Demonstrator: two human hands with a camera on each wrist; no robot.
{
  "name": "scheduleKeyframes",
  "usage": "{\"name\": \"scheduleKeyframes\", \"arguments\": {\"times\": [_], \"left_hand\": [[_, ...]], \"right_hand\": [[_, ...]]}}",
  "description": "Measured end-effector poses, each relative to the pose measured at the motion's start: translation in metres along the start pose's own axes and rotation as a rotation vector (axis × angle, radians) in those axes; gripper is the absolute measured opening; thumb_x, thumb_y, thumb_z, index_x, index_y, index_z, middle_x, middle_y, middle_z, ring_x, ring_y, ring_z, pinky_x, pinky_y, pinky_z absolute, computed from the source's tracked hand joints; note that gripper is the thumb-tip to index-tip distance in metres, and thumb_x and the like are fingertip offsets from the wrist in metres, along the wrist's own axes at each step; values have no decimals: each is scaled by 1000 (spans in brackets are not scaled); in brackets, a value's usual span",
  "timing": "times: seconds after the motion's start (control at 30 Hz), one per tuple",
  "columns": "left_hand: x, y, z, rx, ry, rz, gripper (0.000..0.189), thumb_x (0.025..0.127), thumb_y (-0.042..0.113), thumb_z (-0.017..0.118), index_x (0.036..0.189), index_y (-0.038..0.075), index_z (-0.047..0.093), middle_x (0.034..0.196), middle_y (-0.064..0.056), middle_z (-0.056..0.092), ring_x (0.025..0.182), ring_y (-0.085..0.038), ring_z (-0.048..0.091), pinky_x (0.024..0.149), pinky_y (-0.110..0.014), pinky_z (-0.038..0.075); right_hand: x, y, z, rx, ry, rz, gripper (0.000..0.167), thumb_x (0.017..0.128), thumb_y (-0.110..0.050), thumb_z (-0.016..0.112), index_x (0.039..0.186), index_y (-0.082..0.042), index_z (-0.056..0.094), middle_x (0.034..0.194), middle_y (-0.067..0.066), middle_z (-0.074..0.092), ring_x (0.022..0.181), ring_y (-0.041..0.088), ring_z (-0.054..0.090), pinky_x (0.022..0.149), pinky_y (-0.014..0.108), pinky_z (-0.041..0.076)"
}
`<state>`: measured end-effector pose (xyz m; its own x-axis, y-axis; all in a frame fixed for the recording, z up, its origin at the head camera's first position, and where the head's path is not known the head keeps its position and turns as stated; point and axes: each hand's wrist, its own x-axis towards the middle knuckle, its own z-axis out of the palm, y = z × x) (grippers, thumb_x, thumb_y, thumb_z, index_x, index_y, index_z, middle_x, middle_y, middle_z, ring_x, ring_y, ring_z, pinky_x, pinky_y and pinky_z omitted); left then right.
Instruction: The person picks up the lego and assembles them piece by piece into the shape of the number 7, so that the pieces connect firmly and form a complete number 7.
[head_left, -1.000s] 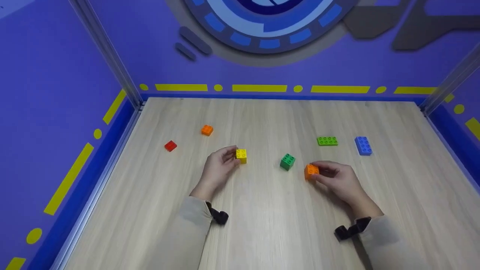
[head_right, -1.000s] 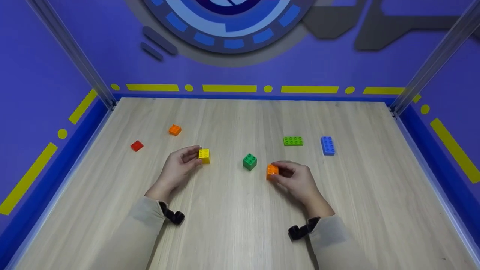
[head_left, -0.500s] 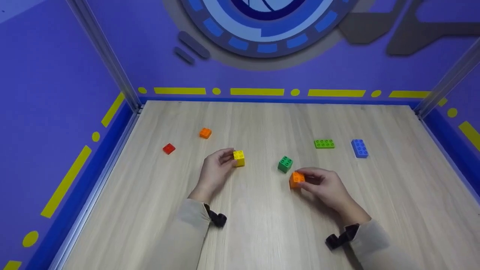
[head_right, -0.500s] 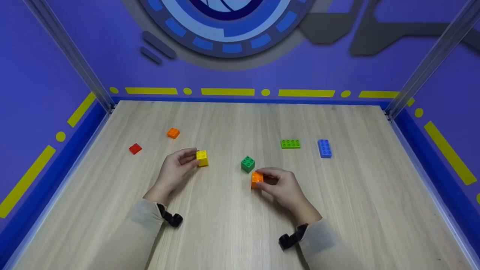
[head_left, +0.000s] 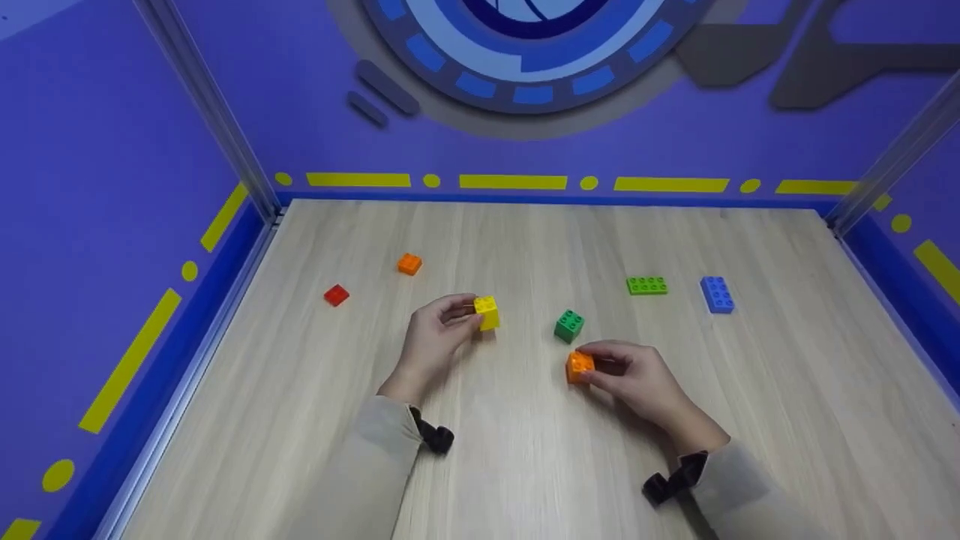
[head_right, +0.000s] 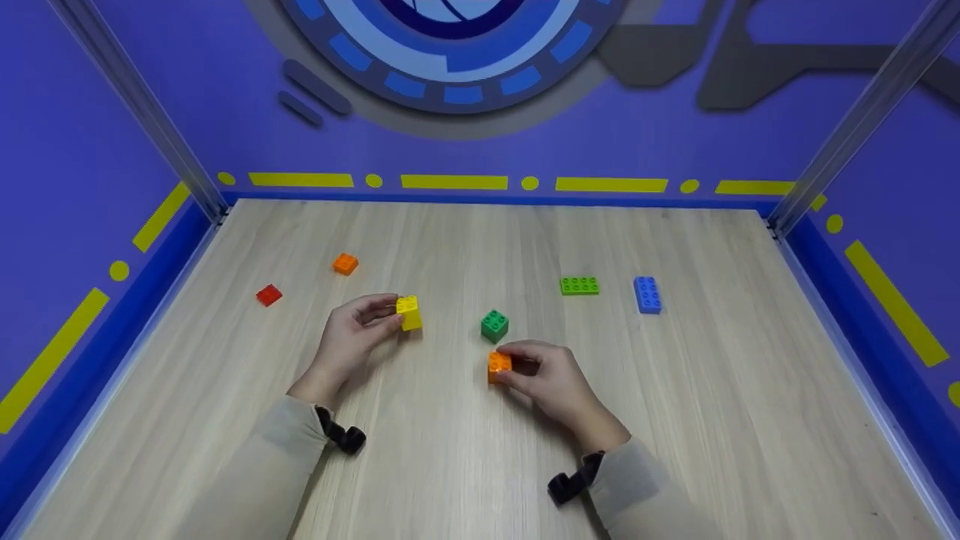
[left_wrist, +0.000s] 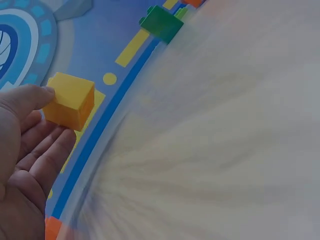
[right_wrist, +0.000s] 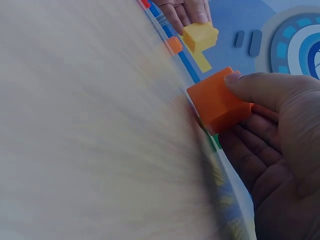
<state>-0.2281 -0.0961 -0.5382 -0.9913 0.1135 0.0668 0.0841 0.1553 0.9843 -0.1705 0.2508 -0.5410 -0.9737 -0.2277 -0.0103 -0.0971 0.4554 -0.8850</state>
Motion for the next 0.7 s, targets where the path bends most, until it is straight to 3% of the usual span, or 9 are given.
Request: {"name": "scheduleKeyframes", "arguments": {"times": [0.17,0.4,0.53,0.7], "left_hand": [[-5,11,9,-18,-40,42,38,104,10,83,141,7,76,143,-14,76,134,-32,75,106,-31,65],[-12,23,23,33,-84,118,35,104,11,83,138,7,78,141,-12,77,134,-30,75,104,-26,65],[-14,28,27,35,-94,126,35,103,9,83,138,7,78,141,-13,76,134,-30,75,103,-26,65],[-17,31,32,29,-115,130,35,103,7,83,138,7,78,141,-13,76,134,-30,75,102,-26,65]], "right_hand": [[0,1,0,-3,2,22,39,97,-13,90,135,-13,82,138,11,81,124,25,78,100,16,60],[0,4,1,-25,-7,36,45,97,-17,92,140,-15,80,142,9,79,127,26,78,105,26,64],[1,6,1,-25,-15,31,53,96,-21,93,146,-15,76,148,9,77,132,27,77,110,31,63],[-1,7,-1,-17,-15,48,54,96,-21,93,147,-12,76,149,12,76,133,29,77,108,26,62]]}}
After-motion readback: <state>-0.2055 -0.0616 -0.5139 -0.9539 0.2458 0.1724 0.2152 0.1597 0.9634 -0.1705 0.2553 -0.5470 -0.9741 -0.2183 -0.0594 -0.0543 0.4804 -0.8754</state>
